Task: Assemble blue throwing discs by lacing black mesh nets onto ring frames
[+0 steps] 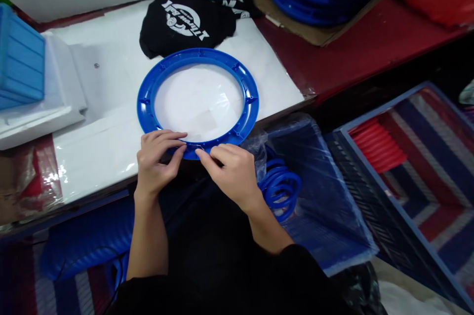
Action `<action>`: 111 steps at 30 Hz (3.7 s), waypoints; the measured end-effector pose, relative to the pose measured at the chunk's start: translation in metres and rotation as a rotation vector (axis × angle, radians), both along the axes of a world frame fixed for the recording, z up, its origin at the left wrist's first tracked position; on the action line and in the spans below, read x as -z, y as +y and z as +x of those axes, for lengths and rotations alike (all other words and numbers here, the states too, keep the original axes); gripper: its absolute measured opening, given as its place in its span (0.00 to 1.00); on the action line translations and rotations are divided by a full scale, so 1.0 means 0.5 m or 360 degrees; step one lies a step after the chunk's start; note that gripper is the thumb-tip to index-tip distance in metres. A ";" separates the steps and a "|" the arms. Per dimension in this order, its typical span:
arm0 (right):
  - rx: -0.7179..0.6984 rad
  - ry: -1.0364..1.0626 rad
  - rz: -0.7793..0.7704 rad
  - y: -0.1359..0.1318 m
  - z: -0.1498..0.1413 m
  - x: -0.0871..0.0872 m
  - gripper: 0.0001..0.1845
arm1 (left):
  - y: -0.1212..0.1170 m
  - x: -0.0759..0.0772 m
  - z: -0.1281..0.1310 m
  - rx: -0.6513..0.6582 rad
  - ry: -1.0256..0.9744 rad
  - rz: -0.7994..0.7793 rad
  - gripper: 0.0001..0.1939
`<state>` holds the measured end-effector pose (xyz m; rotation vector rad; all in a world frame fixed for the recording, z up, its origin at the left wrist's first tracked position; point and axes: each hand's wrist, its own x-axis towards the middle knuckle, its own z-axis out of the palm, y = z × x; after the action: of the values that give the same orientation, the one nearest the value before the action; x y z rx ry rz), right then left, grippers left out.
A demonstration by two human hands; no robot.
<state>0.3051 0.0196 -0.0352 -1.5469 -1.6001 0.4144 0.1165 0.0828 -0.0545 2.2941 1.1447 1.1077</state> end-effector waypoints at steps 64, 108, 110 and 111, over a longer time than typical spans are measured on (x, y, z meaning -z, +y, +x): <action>0.0092 -0.0860 0.0056 0.020 0.037 0.009 0.19 | -0.014 -0.063 0.068 -0.0054 0.0565 -0.0216 0.07; 0.0130 -0.0813 0.0192 0.020 0.063 0.031 0.10 | 0.047 -0.103 0.069 0.0171 0.0596 -0.0832 0.13; 0.0113 -0.0852 0.0127 0.016 0.046 0.026 0.11 | 0.048 -0.101 0.047 0.0271 0.0579 -0.0791 0.14; 0.0102 -0.0884 0.0112 0.014 0.036 0.024 0.12 | 0.047 -0.101 0.034 0.0354 0.0571 -0.0756 0.14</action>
<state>0.3229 0.0265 -0.0471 -1.7476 -1.9429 -0.1245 0.1335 0.1065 -0.0041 2.2045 1.0930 0.3018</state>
